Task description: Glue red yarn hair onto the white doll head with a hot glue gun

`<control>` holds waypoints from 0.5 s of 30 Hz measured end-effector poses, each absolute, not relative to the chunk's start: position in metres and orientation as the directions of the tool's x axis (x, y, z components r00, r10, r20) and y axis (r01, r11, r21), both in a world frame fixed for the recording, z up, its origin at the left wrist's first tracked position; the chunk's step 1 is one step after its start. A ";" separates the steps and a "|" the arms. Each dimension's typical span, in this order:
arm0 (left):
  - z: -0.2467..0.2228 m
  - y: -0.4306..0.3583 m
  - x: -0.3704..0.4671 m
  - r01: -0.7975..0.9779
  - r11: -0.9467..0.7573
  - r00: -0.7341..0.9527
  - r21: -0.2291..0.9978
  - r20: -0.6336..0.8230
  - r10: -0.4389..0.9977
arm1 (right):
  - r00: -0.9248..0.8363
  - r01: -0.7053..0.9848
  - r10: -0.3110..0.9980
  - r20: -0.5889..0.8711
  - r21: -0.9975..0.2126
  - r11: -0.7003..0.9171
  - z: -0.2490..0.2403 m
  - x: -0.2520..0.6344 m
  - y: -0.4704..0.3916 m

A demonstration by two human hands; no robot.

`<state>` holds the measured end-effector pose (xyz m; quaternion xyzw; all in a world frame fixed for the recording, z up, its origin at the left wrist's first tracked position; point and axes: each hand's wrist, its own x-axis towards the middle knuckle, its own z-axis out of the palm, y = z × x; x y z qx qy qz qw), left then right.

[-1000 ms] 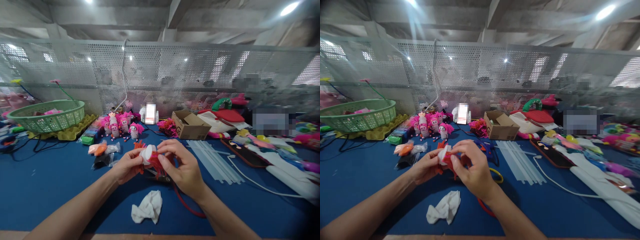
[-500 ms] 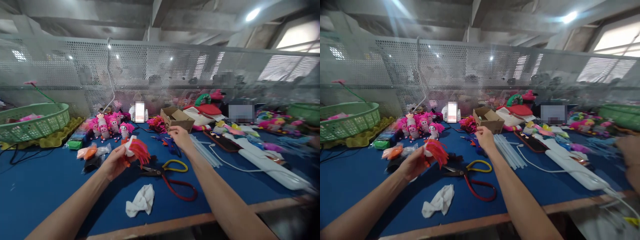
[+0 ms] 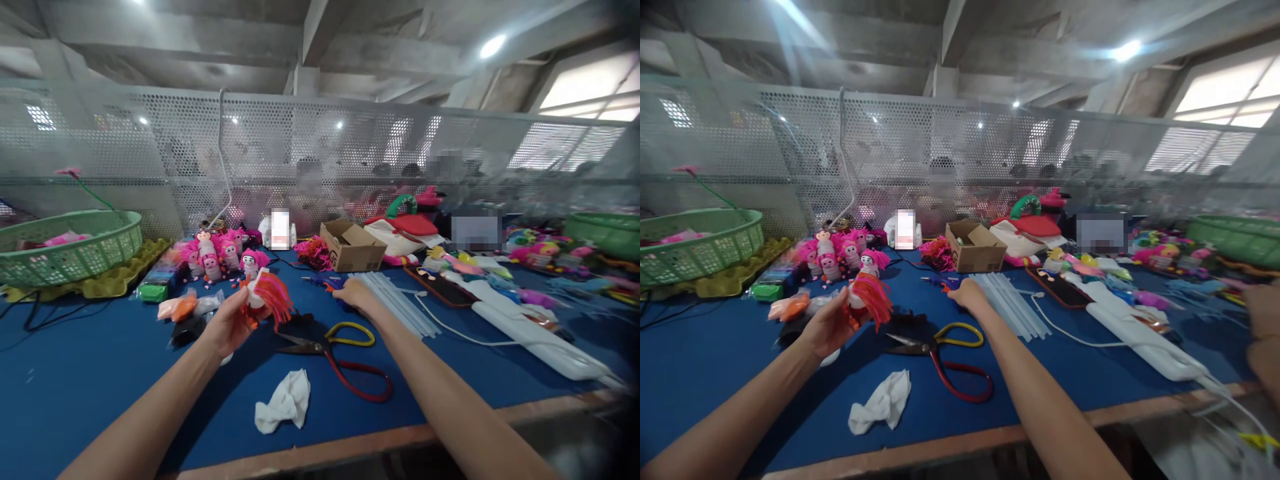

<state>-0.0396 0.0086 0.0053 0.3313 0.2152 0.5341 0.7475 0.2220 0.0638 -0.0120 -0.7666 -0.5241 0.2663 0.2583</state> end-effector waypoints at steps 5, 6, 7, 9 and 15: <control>0.005 0.008 -0.039 -0.636 0.229 0.340 0.737 0.001 0.940 | 0.226 0.498 0.971 -0.082 -0.847 -0.187 0.002 0.219 0.046; 0.005 0.008 -0.039 -0.631 0.232 0.344 0.741 -0.001 0.939 | 0.195 0.445 0.979 -0.060 -0.884 -0.143 0.005 0.216 0.041; 0.005 0.007 -0.039 -0.626 0.237 0.352 0.743 -0.002 0.936 | 0.156 0.389 0.987 -0.039 -0.916 -0.097 0.008 0.213 0.036; 0.005 0.006 -0.038 -0.622 0.246 0.372 0.743 0.004 0.928 | 0.079 0.278 0.997 0.009 -0.960 -0.014 0.015 0.207 0.027; 0.000 0.007 -0.036 -0.620 0.222 0.407 0.752 0.066 0.911 | -0.089 -0.043 0.981 0.173 -0.985 0.170 0.034 0.199 0.002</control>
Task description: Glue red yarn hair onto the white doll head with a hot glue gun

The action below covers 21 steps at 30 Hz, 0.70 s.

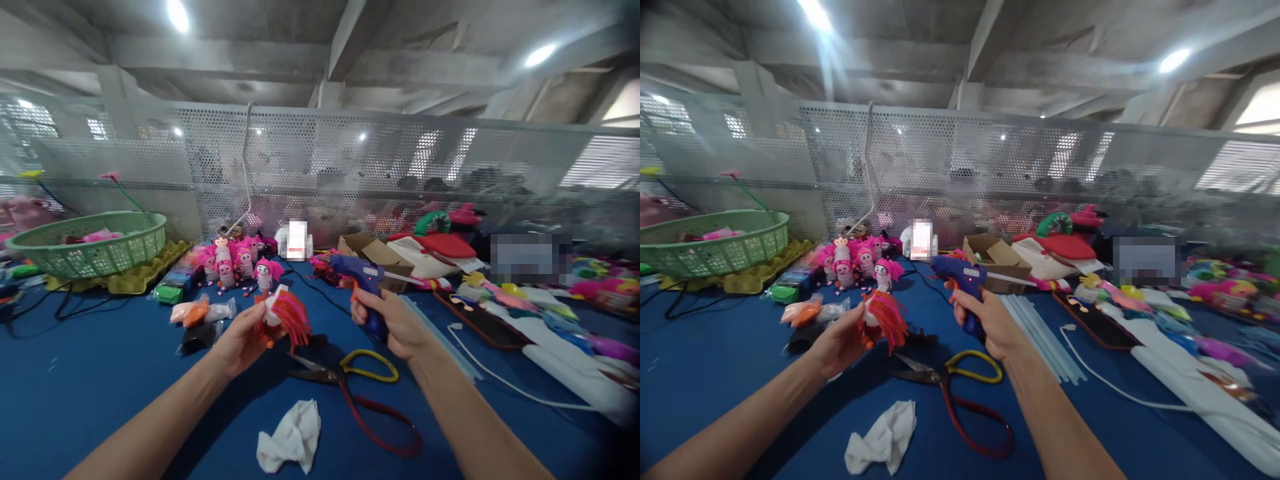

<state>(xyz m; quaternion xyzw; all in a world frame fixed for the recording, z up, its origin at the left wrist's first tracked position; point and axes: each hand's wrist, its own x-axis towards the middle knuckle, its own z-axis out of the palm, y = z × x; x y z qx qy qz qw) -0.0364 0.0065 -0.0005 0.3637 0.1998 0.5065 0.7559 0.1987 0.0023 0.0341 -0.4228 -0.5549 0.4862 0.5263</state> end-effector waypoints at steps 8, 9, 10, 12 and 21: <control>-0.001 0.005 -0.035 -0.581 0.213 0.421 0.786 0.066 0.905 | -0.198 -0.051 0.962 0.187 -0.982 0.180 0.038 0.191 -0.023; -0.002 0.005 -0.035 -0.580 0.213 0.420 0.786 0.064 0.905 | -0.201 -0.009 0.958 0.205 -0.978 0.208 0.037 0.191 -0.024; -0.002 0.005 -0.035 -0.583 0.216 0.421 0.783 0.063 0.905 | -0.193 0.044 0.956 0.219 -0.972 0.232 0.037 0.191 -0.026; -0.002 0.005 -0.035 -0.596 0.227 0.426 0.770 0.063 0.902 | -0.159 0.173 0.959 0.236 -0.950 0.262 0.036 0.192 -0.028; 0.000 0.003 -0.036 -0.578 0.244 0.453 0.779 0.057 0.890 | -0.153 0.467 0.879 0.451 -0.751 0.467 0.041 0.190 -0.032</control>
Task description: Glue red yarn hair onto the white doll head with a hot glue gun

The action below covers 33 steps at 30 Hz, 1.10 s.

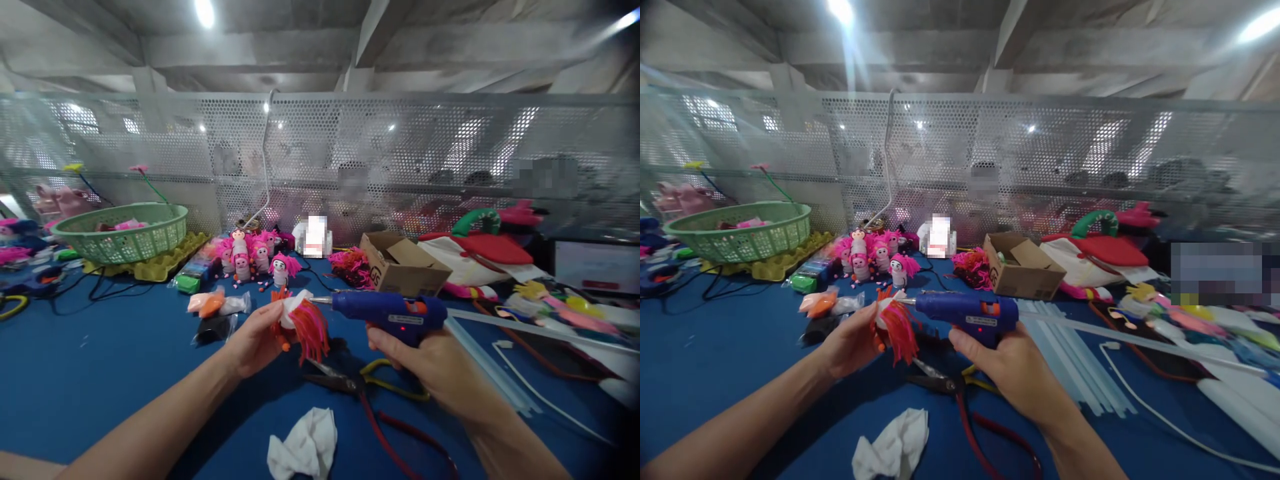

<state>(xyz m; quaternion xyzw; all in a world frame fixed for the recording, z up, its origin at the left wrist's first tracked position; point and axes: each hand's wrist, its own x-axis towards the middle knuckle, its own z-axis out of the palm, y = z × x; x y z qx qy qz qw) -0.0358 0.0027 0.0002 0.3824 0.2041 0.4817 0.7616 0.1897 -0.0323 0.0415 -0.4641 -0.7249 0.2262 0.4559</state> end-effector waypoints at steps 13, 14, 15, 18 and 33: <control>0.000 0.002 -0.034 -0.596 0.239 0.411 0.767 0.036 0.911 | -0.113 0.570 0.822 0.558 -0.642 0.514 0.042 0.188 -0.037; -0.001 0.002 -0.034 -0.590 0.239 0.408 0.771 0.029 0.913 | -0.122 0.560 0.825 0.552 -0.647 0.517 0.043 0.188 -0.037; -0.001 0.003 -0.034 -0.585 0.239 0.407 0.775 0.025 0.913 | -0.126 0.555 0.824 0.552 -0.649 0.520 0.044 0.187 -0.037; -0.002 0.003 -0.035 -0.581 0.236 0.412 0.779 0.031 0.910 | -0.151 0.546 0.831 0.536 -0.655 0.522 0.046 0.185 -0.038; -0.002 0.004 -0.034 -0.605 0.228 0.411 0.763 0.054 0.910 | -0.107 0.642 0.859 0.500 -0.625 0.444 0.043 0.187 -0.039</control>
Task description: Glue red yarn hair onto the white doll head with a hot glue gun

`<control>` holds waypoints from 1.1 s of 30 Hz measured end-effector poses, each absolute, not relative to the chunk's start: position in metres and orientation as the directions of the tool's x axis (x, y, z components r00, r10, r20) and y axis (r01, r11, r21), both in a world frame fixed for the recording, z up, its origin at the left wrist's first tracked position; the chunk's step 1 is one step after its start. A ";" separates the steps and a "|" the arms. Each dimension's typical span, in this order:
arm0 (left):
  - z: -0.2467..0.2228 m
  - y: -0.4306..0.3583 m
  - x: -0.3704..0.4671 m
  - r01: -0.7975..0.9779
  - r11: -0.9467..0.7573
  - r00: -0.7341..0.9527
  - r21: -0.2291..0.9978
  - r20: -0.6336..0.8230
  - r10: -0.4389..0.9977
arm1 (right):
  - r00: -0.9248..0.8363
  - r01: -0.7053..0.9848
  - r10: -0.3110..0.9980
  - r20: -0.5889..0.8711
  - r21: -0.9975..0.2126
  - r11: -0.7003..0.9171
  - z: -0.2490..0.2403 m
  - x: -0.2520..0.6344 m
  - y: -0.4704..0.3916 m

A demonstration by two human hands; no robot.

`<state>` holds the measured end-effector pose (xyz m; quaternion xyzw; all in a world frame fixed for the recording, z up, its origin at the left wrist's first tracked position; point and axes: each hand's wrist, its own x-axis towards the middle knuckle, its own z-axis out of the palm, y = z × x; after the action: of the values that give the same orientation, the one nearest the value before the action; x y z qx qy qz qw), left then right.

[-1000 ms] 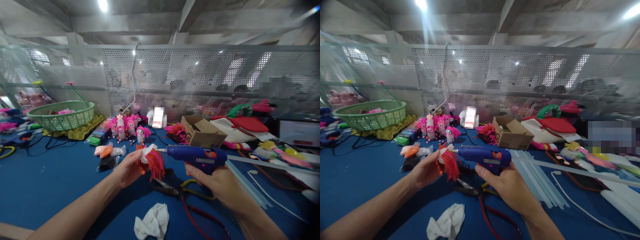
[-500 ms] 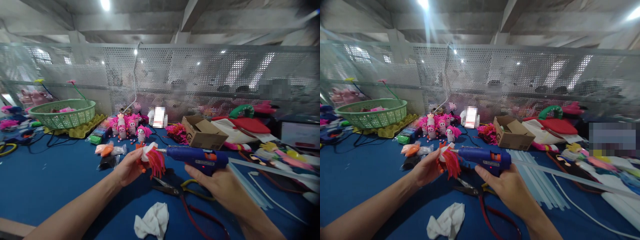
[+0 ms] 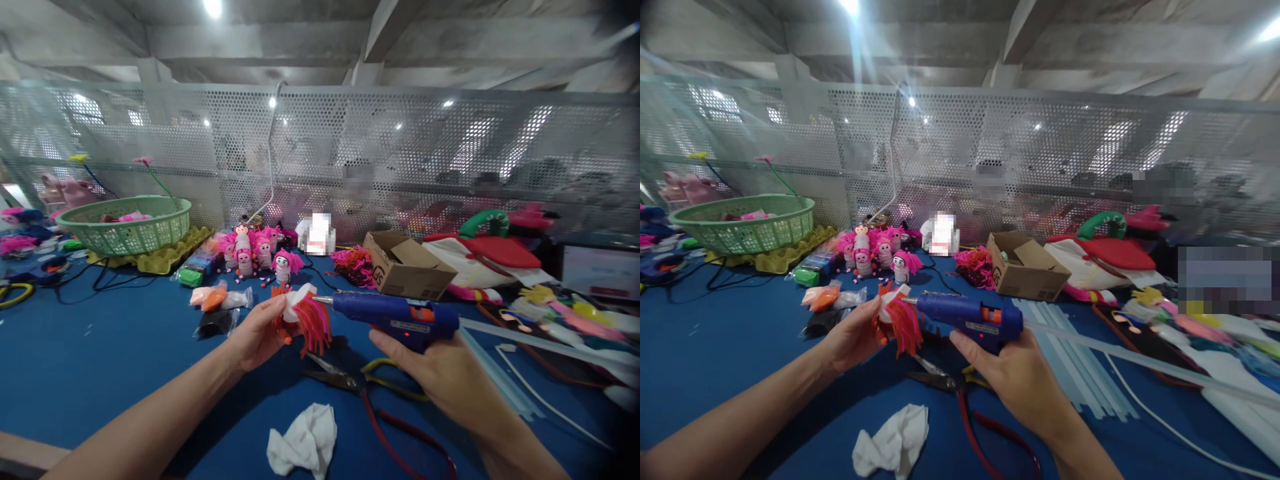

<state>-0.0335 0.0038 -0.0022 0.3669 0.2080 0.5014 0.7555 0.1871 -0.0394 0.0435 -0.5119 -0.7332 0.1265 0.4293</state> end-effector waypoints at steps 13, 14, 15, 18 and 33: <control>-0.001 0.004 -0.033 -0.609 0.209 0.427 0.765 0.095 0.899 | -0.089 0.634 0.860 0.502 -0.637 0.438 0.042 0.186 -0.039; -0.001 0.003 -0.033 -0.612 0.210 0.431 0.763 0.098 0.897 | -0.091 0.633 0.864 0.496 -0.641 0.434 0.042 0.186 -0.039; -0.001 0.003 -0.033 -0.613 0.212 0.433 0.761 0.099 0.896 | -0.094 0.634 0.868 0.488 -0.643 0.430 0.043 0.186 -0.039; -0.001 0.003 -0.033 -0.608 0.216 0.425 0.764 0.083 0.901 | -0.099 0.637 0.881 0.463 -0.651 0.413 0.044 0.188 -0.039; -0.001 0.002 -0.034 -0.624 0.219 0.415 0.750 0.080 0.906 | -0.204 0.379 0.962 0.182 -0.891 0.249 0.037 0.193 -0.036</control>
<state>-0.0336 0.0021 -0.0012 0.3670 0.1922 0.5056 0.7568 0.1935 -0.0358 0.0373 -0.4906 -0.6836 0.3670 0.3967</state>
